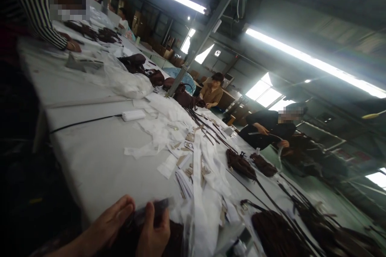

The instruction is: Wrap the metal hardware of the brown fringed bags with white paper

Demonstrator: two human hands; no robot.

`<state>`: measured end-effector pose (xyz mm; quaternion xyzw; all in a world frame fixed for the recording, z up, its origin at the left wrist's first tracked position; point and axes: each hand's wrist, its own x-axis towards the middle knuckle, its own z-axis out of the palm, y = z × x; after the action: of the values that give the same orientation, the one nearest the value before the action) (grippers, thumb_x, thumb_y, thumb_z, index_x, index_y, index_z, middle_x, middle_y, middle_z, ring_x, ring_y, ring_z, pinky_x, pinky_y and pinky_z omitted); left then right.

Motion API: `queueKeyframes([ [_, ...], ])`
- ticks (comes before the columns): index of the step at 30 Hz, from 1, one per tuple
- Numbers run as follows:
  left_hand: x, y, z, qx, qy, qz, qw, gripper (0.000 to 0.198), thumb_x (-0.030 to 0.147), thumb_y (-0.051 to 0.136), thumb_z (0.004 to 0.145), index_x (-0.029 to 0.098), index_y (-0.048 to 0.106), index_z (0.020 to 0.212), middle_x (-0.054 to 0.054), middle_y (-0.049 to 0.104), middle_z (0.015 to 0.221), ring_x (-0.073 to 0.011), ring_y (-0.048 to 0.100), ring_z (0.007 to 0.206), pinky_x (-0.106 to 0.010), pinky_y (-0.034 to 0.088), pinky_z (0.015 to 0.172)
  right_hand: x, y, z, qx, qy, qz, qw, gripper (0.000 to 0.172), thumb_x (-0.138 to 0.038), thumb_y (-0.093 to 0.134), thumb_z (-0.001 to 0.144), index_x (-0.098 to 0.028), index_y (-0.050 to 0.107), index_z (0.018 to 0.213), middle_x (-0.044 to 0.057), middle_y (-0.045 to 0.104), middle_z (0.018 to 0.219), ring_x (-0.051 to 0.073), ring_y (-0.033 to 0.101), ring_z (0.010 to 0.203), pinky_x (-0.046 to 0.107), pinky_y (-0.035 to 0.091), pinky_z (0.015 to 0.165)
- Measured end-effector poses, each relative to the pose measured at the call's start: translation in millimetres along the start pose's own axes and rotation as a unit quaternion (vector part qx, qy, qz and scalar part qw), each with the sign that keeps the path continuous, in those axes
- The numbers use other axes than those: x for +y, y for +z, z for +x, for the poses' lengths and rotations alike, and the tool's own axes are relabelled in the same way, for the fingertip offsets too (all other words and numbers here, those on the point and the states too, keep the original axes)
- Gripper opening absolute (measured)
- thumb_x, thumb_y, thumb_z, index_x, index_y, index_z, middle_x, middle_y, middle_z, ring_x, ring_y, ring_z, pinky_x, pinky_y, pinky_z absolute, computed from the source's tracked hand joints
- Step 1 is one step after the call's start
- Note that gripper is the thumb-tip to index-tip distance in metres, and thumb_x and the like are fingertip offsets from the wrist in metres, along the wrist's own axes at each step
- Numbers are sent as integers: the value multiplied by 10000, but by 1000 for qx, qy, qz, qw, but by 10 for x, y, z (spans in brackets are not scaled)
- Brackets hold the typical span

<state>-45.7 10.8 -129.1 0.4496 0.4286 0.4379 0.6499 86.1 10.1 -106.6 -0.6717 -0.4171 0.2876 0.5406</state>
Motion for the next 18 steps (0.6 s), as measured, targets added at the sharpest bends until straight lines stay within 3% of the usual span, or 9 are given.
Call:
queueKeyframes([
  [2,-22,59,-16,36,28,1,999,345,572,514,861,229,534,833,60,507,663,-107,452,525,-189,390,499,25,74,-93,22,-11,-24,999,450,-565,681,715,-168,696,926,71,747,856,229,686,805,271,532,704],
  [6,-157,77,10,43,23,19,999,336,562,502,864,234,525,793,54,497,664,-137,479,575,-215,430,569,211,170,-285,78,-13,-37,996,469,-568,698,697,-185,722,968,83,756,914,261,694,856,294,534,735],
  [8,-255,67,27,54,42,32,997,310,533,493,879,238,542,800,32,541,717,-159,522,646,-231,453,652,309,174,-316,75,8,6,997,474,-553,745,658,-197,725,971,75,757,934,268,690,886,296,538,757],
  [10,-348,65,38,78,69,35,994,294,508,472,897,240,548,802,3,578,784,-190,560,763,-247,458,748,363,160,-280,40,76,97,992,481,-552,792,600,-202,731,925,71,757,946,273,684,925,299,541,783],
  [13,-420,80,22,98,95,37,990,293,507,453,903,248,533,794,-12,562,779,-211,563,801,-251,459,750,316,123,-115,-28,202,226,952,546,-695,716,588,-194,726,805,96,760,875,291,701,869,368,566,739],
  [15,-398,97,-15,82,103,38,991,299,524,450,897,256,535,794,-12,543,760,-209,555,750,-249,464,706,196,77,45,-77,289,283,911,615,-782,611,617,-185,710,730,104,751,769,284,711,741,418,573,674],
  [18,-304,134,-77,48,117,35,991,325,559,453,880,265,559,790,-27,563,779,-212,552,726,-262,478,717,-57,-54,327,-107,377,346,852,499,-671,661,678,-181,703,763,31,701,633,191,666,559,338,546,579],
])
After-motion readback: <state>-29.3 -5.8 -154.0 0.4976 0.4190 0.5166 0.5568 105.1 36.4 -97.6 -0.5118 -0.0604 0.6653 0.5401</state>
